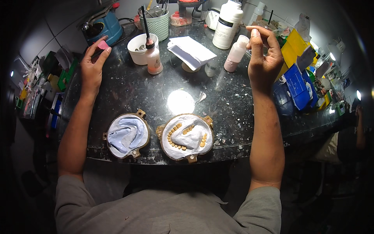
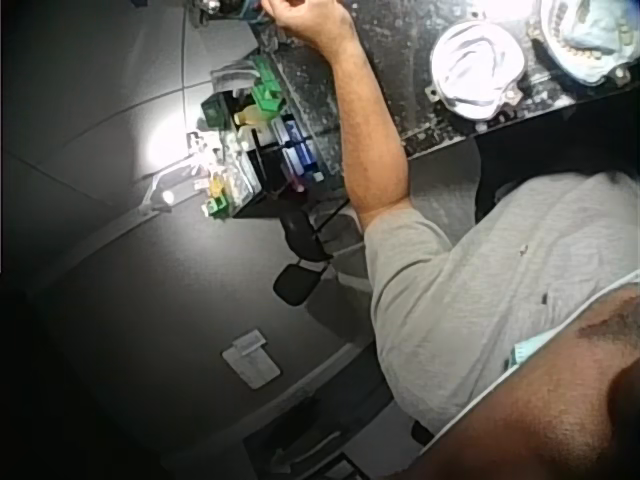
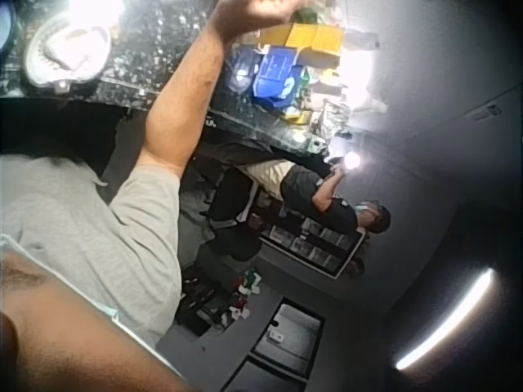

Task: The person kneads and presses a pink substance inside a flexible rubber cup using their fingers while seated at a workbench containing dental casts.

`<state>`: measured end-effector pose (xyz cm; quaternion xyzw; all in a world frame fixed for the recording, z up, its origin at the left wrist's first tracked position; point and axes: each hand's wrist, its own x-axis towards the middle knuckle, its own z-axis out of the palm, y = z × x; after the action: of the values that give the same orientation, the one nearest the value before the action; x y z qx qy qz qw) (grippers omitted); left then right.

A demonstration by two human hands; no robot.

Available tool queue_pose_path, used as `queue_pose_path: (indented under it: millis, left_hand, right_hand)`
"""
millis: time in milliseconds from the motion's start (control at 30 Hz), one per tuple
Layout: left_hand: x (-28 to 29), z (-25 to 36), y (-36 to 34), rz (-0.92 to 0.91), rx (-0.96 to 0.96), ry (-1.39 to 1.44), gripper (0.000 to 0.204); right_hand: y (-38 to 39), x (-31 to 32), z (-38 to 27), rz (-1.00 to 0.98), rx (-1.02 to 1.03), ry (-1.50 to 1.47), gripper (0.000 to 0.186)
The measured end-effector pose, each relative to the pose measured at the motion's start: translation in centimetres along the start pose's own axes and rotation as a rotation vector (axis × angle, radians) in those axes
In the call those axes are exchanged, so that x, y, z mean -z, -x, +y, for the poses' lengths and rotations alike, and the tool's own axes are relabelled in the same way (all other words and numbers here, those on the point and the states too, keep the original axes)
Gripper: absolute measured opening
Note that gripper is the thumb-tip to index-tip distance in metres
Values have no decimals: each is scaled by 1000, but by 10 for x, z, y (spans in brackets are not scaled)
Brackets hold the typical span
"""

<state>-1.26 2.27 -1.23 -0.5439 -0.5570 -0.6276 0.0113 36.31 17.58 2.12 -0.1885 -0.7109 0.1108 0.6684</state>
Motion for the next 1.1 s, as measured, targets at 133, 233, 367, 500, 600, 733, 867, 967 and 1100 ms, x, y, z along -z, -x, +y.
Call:
queue_pose_path:
  millis: [133,233,367,500,600,733,867,967,1100]
  left_hand:
    - [-1,-3,-1,2,-25,67,26]
    - [-1,-1,-1,4,2,61,25]
    - [0,-1,-1,-4,-21,19,26]
    - [-1,0,0,-13,-5,21,27]
    - [0,-2,-2,-8,-25,13,28]
    - [-1,-2,0,-4,-4,17,28]
    - [1,-4,0,-14,15,13,29]
    - [1,-5,-1,-23,10,9,29]
    - [0,-7,-1,-7,-22,24,28]
  right_hand:
    - [0,0,0,-4,-7,-13,18]
    - [0,1,1,0,-7,-8,18]
    - [0,0,0,2,-14,-10,18]
    - [1,1,2,-1,-12,-15,18]
    - [1,1,2,-3,-10,-6,18]
    - [0,-1,2,-2,-5,0,18]
    - [0,0,3,-4,0,10,19]
    - [0,0,2,-5,-3,6,19]
    - [1,0,2,-2,-12,10,19]
